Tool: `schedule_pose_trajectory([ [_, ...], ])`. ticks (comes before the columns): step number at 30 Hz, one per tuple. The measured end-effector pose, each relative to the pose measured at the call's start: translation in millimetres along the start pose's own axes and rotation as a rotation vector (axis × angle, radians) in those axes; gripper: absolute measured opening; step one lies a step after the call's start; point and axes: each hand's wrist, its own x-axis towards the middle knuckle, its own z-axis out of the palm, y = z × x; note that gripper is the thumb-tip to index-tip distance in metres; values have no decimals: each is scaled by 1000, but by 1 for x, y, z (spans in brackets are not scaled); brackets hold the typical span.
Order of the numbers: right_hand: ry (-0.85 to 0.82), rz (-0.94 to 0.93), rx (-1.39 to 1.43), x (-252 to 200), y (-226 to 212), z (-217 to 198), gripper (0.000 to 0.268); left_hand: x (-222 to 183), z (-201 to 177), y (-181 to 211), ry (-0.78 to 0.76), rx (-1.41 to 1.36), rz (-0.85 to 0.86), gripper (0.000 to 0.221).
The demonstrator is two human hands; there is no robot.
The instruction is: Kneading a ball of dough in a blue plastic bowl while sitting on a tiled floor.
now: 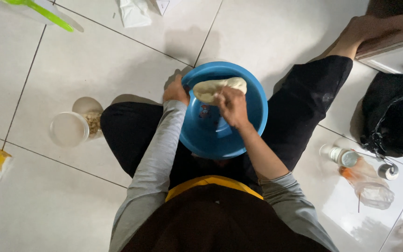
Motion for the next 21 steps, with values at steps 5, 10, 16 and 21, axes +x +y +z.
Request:
schedule_pose_trajectory([
  [5, -603, 137, -513, -84, 9, 53, 29, 9, 27, -9, 44, -54, -73, 47],
  [10, -971, 230, -599, -91, 12, 54, 49, 13, 27, -8, 11, -21, -71, 50],
  [16, -1053, 214, -775, -73, -41, 13, 52, 14, 32, -12, 36, -44, -53, 51],
  [21, -379, 304, -608, -73, -18, -5, 24, 5, 21, -3, 2, -81, -80, 48],
])
